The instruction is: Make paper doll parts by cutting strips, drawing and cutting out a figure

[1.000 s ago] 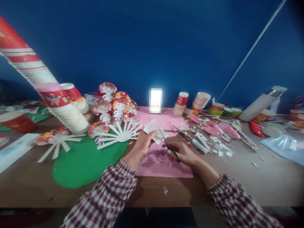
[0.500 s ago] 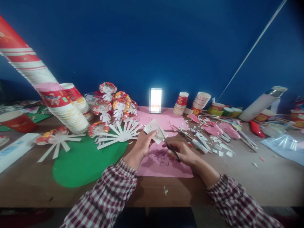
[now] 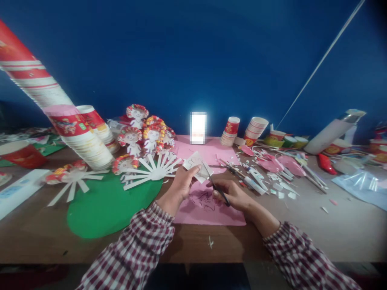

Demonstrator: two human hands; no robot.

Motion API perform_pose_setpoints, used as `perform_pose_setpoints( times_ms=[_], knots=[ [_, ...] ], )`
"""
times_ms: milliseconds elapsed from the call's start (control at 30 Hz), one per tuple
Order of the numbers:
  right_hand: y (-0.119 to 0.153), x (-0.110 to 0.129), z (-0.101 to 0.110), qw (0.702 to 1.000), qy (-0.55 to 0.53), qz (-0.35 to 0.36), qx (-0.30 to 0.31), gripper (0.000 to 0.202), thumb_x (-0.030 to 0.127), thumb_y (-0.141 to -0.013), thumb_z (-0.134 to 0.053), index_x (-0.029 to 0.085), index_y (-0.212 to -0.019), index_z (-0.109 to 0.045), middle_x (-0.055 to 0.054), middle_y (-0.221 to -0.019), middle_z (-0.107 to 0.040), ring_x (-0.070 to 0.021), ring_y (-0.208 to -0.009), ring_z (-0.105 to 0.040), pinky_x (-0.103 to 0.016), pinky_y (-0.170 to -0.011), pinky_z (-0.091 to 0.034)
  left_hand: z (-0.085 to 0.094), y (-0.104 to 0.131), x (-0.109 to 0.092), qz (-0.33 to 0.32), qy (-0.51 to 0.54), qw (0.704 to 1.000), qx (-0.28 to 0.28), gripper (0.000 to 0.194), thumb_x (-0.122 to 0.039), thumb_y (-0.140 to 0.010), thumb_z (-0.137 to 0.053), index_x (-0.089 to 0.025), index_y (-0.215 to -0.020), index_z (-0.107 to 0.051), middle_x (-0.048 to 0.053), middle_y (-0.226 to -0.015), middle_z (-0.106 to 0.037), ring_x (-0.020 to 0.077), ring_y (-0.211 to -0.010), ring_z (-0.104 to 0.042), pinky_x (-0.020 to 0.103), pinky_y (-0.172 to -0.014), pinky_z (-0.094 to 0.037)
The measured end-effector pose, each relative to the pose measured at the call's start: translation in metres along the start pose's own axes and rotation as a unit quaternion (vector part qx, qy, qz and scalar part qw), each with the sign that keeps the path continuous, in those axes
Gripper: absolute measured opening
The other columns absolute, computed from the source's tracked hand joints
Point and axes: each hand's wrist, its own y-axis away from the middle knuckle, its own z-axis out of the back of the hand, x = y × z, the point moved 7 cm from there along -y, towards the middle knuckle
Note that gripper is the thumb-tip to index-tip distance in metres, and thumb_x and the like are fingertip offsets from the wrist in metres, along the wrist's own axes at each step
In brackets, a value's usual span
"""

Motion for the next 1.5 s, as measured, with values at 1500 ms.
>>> perform_pose_setpoints(
  times_ms=[1500],
  knots=[
    [-0.0002,0.0013,0.0013,0.999,0.029,0.026,-0.002,0.057,0.058,-0.076,-0.069,0.011,-0.109,-0.062,0.001,-0.063,-0.055,-0.011,-0.053,-0.051,-0.022,-0.049,-0.039,-0.0046,0.0031,-0.003,0.006,-0.01,1.0,-0.017,0.038,-0.032,-0.057,-0.083,-0.013,-0.085,-0.066,0.004,-0.076,-0.069,0.0176,-0.068,-0.064,0.03,-0.068,-0.05]
  ],
)
